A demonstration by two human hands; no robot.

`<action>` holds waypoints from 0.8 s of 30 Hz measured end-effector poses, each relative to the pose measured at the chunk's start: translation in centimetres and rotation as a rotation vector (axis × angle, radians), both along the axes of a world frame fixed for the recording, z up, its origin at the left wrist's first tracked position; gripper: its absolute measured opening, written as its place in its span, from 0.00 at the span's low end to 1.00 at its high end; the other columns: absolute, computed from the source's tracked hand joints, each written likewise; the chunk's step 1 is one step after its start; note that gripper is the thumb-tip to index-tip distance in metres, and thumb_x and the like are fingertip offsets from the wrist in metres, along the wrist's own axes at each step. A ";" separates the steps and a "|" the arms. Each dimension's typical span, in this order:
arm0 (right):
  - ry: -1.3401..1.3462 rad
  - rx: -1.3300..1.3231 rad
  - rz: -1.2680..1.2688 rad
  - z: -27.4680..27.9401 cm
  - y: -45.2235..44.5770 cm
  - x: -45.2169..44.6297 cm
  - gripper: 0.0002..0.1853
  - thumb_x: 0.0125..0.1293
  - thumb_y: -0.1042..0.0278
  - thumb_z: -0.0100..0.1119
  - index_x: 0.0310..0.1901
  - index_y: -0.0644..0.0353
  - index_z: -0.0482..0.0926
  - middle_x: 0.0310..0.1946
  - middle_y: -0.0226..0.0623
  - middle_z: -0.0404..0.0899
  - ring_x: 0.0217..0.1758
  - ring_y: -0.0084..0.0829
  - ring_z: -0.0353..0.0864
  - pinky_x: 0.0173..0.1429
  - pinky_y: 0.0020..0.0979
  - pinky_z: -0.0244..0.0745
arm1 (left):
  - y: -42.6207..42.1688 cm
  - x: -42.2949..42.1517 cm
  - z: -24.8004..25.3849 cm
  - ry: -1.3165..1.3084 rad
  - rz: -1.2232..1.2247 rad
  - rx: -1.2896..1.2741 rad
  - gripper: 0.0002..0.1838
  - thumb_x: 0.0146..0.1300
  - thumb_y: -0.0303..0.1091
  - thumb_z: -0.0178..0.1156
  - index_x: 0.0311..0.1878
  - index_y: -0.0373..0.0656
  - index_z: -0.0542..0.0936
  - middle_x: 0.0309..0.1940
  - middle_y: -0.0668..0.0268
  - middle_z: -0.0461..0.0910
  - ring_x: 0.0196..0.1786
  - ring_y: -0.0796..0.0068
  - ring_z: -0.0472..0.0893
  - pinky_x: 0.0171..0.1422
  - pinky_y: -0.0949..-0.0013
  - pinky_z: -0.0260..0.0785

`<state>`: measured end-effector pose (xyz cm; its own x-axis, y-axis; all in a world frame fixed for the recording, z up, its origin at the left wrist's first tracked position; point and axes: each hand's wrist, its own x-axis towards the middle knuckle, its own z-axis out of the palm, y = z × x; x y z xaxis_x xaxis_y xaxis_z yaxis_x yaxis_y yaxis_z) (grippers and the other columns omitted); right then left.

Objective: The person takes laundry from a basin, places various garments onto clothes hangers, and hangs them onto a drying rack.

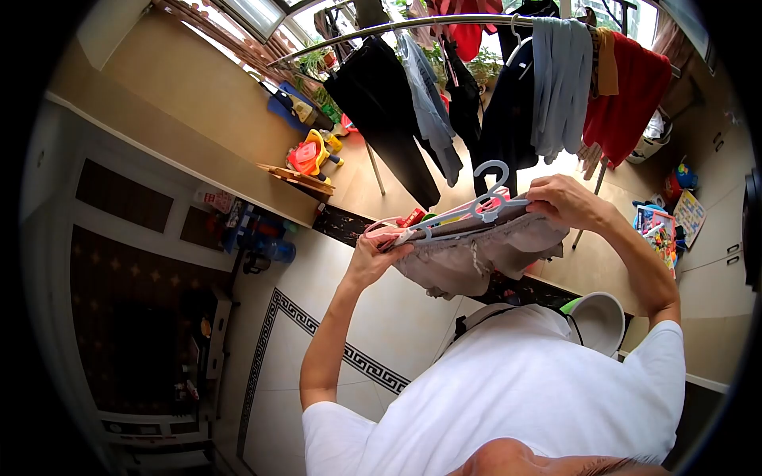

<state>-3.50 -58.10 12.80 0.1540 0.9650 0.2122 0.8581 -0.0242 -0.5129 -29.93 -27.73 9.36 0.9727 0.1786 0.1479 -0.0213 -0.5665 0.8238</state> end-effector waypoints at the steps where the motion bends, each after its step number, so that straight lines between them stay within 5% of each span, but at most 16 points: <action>1: -0.008 0.002 -0.001 0.2 0.0 -0.1 0.07 0.61 0.72 0.61 0.29 0.66 0.76 0.28 0.41 0.75 0.33 0.43 0.77 0.38 0.41 0.72 | -0.2 0.0 0.3 0.006 0.018 0.001 0.12 0.57 0.22 0.68 0.46 0.35 0.84 0.40 0.69 0.81 0.40 0.84 0.76 0.42 0.79 0.69; 5: -0.076 -0.030 -0.019 1.4 0.0 -0.3 0.06 0.62 0.73 0.60 0.30 0.65 0.77 0.29 0.41 0.76 0.34 0.43 0.77 0.38 0.40 0.73 | 0.0 0.0 -0.5 -0.046 0.041 -0.001 0.12 0.56 0.22 0.68 0.44 0.34 0.83 0.40 0.67 0.82 0.40 0.80 0.77 0.47 0.75 0.70; 8: -0.095 0.000 -0.009 2.5 0.2 -0.2 0.04 0.62 0.73 0.60 0.32 0.65 0.79 0.30 0.41 0.77 0.35 0.42 0.78 0.38 0.40 0.73 | -1.1 0.3 2.3 0.000 0.024 0.068 0.18 0.53 0.30 0.71 0.48 0.38 0.83 0.47 0.56 0.84 0.55 0.62 0.80 0.60 0.66 0.70; 14: -0.092 0.066 -0.020 3.9 0.4 0.9 0.02 0.60 0.78 0.60 0.34 0.65 0.80 0.29 0.41 0.76 0.34 0.41 0.78 0.37 0.39 0.73 | -0.2 0.4 3.3 -0.035 -0.024 0.176 0.19 0.52 0.29 0.72 0.49 0.38 0.83 0.49 0.57 0.83 0.50 0.65 0.82 0.60 0.67 0.70; 20: -0.169 0.162 0.005 3.1 0.3 0.7 0.03 0.59 0.75 0.61 0.33 0.64 0.77 0.28 0.41 0.74 0.33 0.44 0.77 0.35 0.40 0.72 | -0.3 -0.1 2.1 0.076 0.094 -0.299 0.16 0.54 0.23 0.71 0.48 0.37 0.84 0.48 0.68 0.82 0.45 0.83 0.78 0.52 0.78 0.72; 24: -0.118 0.143 -0.012 2.9 0.1 0.7 0.04 0.61 0.73 0.61 0.32 0.64 0.78 0.28 0.41 0.75 0.33 0.43 0.77 0.36 0.40 0.73 | 0.5 -0.1 1.7 0.070 0.055 -0.038 0.16 0.55 0.24 0.71 0.48 0.37 0.84 0.46 0.69 0.82 0.44 0.85 0.77 0.50 0.80 0.71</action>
<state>-2.75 -58.03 15.66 0.1316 0.9218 0.3647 0.9126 0.0310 -0.4077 -29.98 -27.25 11.06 0.9690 0.2364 0.0718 0.0677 -0.5333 0.8432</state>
